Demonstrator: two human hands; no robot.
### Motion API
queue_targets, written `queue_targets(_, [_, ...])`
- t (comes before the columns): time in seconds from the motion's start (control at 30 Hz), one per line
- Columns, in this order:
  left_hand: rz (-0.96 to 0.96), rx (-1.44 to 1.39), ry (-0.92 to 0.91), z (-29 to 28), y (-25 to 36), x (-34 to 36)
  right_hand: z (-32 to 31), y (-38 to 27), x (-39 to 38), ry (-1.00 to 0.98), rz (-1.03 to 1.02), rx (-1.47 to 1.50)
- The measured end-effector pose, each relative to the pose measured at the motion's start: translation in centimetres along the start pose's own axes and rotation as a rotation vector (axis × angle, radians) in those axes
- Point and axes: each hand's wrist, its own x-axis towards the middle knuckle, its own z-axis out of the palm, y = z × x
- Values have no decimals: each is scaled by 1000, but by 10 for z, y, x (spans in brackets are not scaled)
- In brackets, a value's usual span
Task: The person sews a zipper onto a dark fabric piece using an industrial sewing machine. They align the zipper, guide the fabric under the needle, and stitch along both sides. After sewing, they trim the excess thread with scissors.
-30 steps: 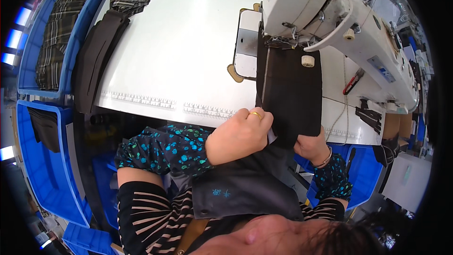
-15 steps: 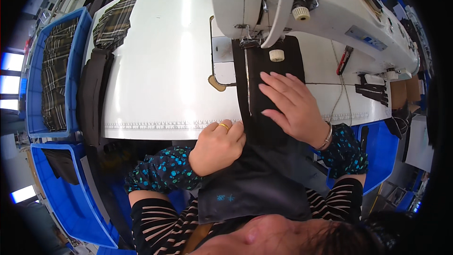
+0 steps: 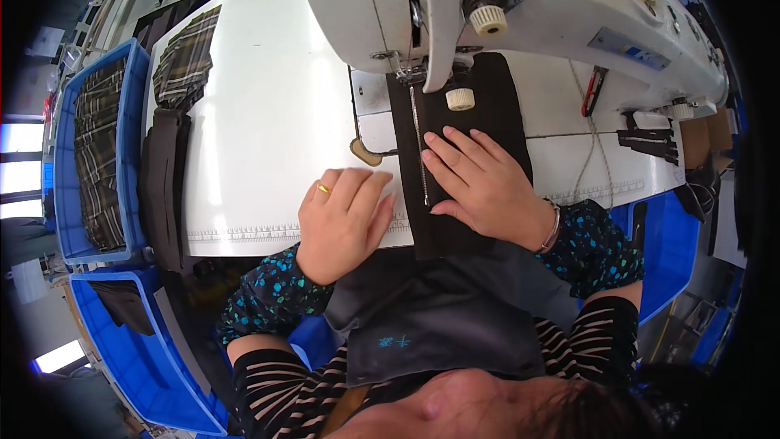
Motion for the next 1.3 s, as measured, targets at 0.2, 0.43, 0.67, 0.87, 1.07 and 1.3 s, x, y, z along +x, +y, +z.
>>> queue_targets(0.2, [141,125,-243,11,-6,24,-2,1,-1,20,-27,-94])
queue_targets(0.43, [172,94,-184,18,-2,26,-4,4,-1,5,-42,-55])
queue_targets(0.67, [168,12,-156,20,-5,31,-8,6,2,-28,-61,-69])
queue_targets(0.87, [156,87,-165,20,-15,48,-5,18,14,-4,-54,-84])
queue_targets(1.07, [171,108,-124,24,-31,66,-1,35,32,33,-41,-52])
queue_targets(1.3, [126,102,-116,30,-40,76,4,49,42,73,-29,-42])
